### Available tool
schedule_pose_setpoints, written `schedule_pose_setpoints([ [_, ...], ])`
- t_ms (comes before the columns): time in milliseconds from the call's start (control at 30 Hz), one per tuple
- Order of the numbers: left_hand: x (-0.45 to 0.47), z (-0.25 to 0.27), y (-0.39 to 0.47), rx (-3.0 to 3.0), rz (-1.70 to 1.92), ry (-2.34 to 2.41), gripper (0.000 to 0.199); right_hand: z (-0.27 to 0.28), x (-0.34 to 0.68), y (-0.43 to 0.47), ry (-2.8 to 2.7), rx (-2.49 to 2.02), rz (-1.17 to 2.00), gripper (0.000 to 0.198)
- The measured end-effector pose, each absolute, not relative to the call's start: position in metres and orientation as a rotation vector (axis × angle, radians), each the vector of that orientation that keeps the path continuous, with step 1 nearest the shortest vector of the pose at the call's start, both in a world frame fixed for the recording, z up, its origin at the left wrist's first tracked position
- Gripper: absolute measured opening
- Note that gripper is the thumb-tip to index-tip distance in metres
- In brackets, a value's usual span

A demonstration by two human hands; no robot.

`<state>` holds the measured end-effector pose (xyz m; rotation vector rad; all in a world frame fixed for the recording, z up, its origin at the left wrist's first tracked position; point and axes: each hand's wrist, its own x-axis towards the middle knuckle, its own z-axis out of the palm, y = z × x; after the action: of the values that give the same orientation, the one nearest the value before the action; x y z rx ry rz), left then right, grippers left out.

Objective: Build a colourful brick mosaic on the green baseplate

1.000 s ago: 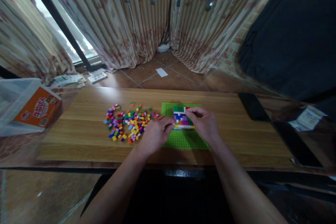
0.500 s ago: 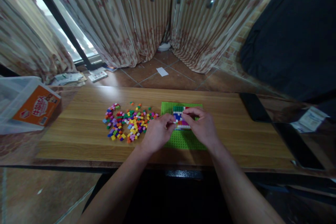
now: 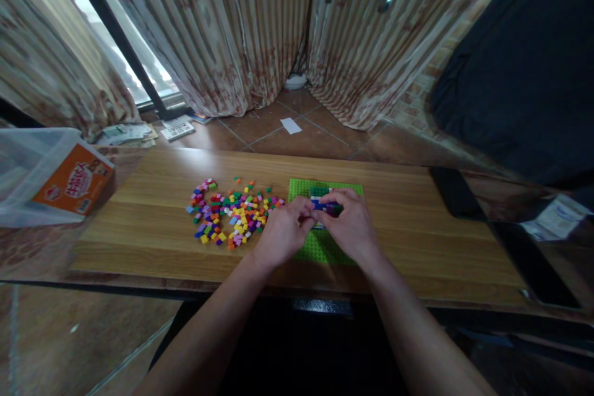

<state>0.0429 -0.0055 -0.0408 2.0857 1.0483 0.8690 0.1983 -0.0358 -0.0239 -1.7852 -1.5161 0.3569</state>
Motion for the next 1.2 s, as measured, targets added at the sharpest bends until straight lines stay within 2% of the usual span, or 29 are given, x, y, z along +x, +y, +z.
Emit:
schedule_pose_setpoints([
  [433, 0.029, -0.032, -0.007, 2.071, 0.868, 1.022, 0.015, -0.027, 0.200, -0.032, -1.479, -1.781, 0.392, 0.017],
  [533, 0.011, -0.027, 0.000, 2.085, 0.877, 1.108, 0.011, -0.029, 0.207, -0.032, -1.376, -1.660, 0.529, 0.020],
  [667, -0.020, -0.020, 0.014, 2.143, 0.826, 1.307, 0.017, -0.027, 0.218, -0.032, -1.082, -1.542, 0.748, 0.027],
  [933, -0.046, -0.019, 0.025, 2.379, 0.537, 1.468, 0.026, -0.018, 0.218, -0.031, -0.898, -1.523, 0.598, 0.016],
  [1200, -0.022, -0.023, 0.014, 2.523, 0.510, 1.211, 0.016, -0.020, 0.215, -0.030, -0.929, -1.498, 0.588, 0.016],
])
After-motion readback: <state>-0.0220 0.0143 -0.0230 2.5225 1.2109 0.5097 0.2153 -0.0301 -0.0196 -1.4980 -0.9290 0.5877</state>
